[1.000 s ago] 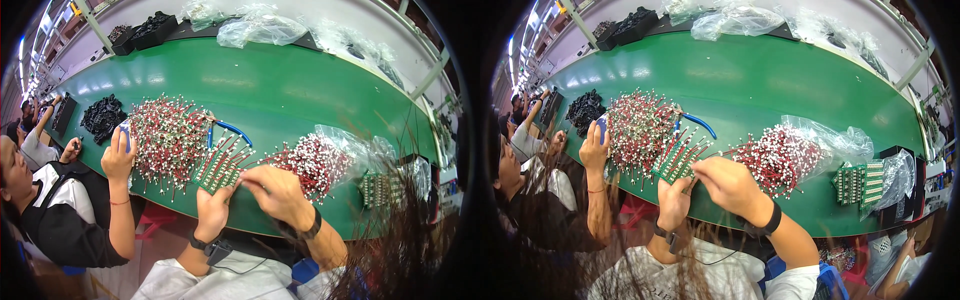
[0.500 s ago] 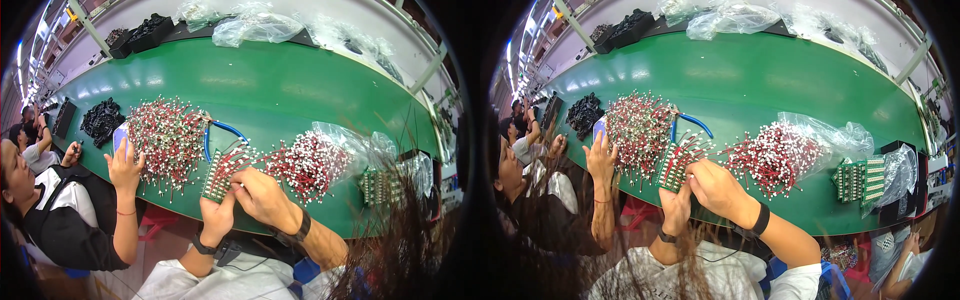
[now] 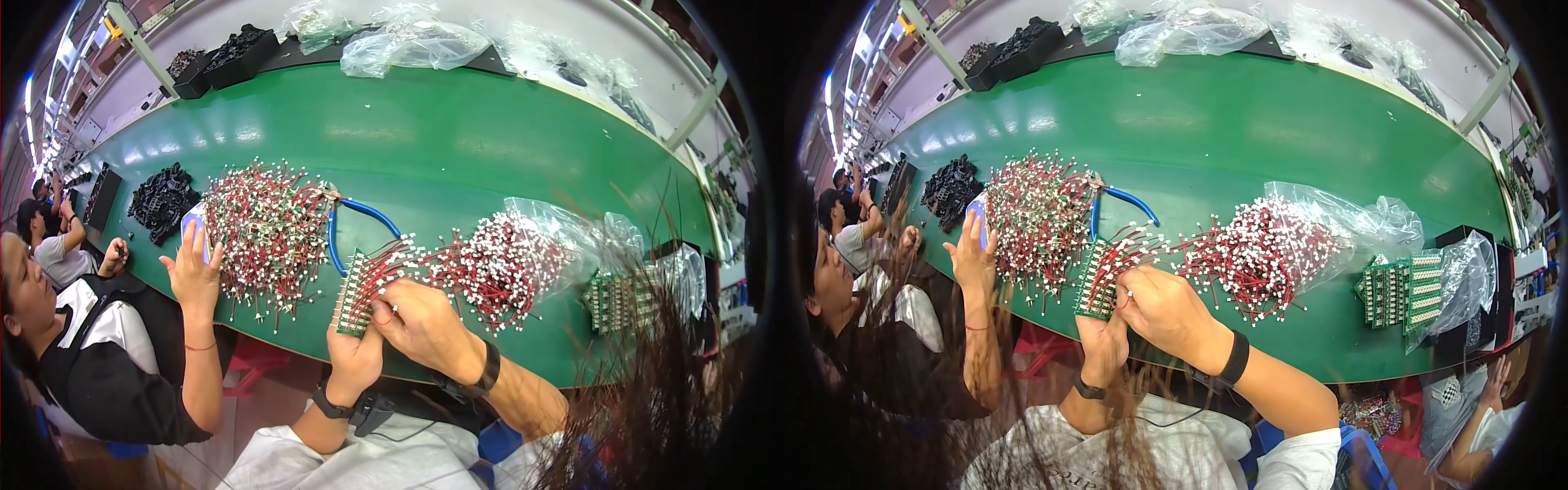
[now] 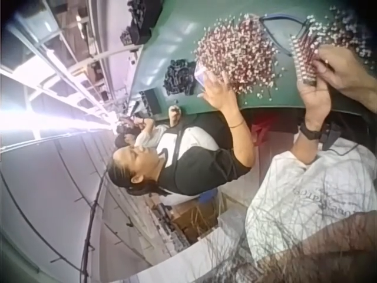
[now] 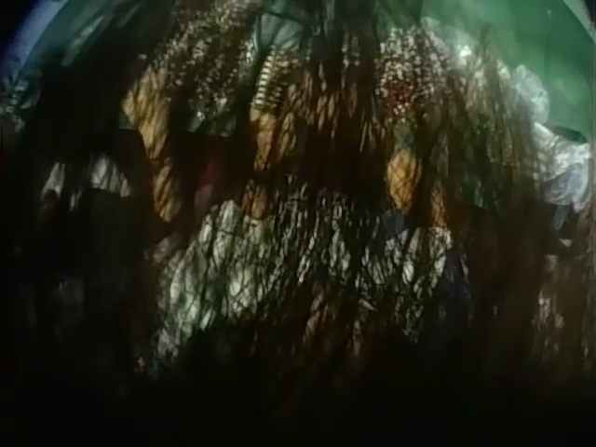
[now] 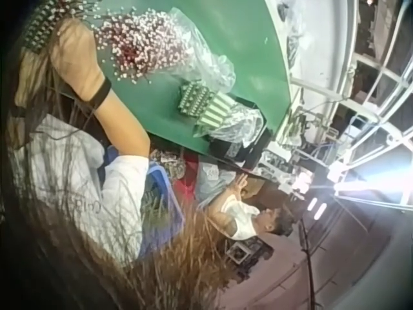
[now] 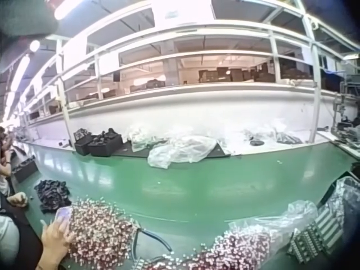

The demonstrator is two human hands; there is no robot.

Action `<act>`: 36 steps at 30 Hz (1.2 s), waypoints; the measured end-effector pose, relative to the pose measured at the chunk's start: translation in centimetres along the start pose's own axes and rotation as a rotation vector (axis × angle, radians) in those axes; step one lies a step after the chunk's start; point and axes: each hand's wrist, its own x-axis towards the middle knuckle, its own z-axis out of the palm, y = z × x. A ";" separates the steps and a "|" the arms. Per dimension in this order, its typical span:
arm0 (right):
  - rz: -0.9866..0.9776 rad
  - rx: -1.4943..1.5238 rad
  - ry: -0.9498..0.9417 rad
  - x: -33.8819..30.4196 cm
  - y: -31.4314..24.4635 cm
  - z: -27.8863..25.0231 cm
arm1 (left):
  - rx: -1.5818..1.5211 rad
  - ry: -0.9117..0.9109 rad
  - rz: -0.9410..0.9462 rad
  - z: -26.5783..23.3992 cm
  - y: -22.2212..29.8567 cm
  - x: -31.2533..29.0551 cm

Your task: The person picks up wires from a pile and inserts them into a circuit board by hand, repeating this process for several wires.

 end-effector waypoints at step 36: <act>0.165 -0.769 -0.022 0.7 4.8 -5.9 | -0.182 0.133 -0.150 -2.4 1.2 1.4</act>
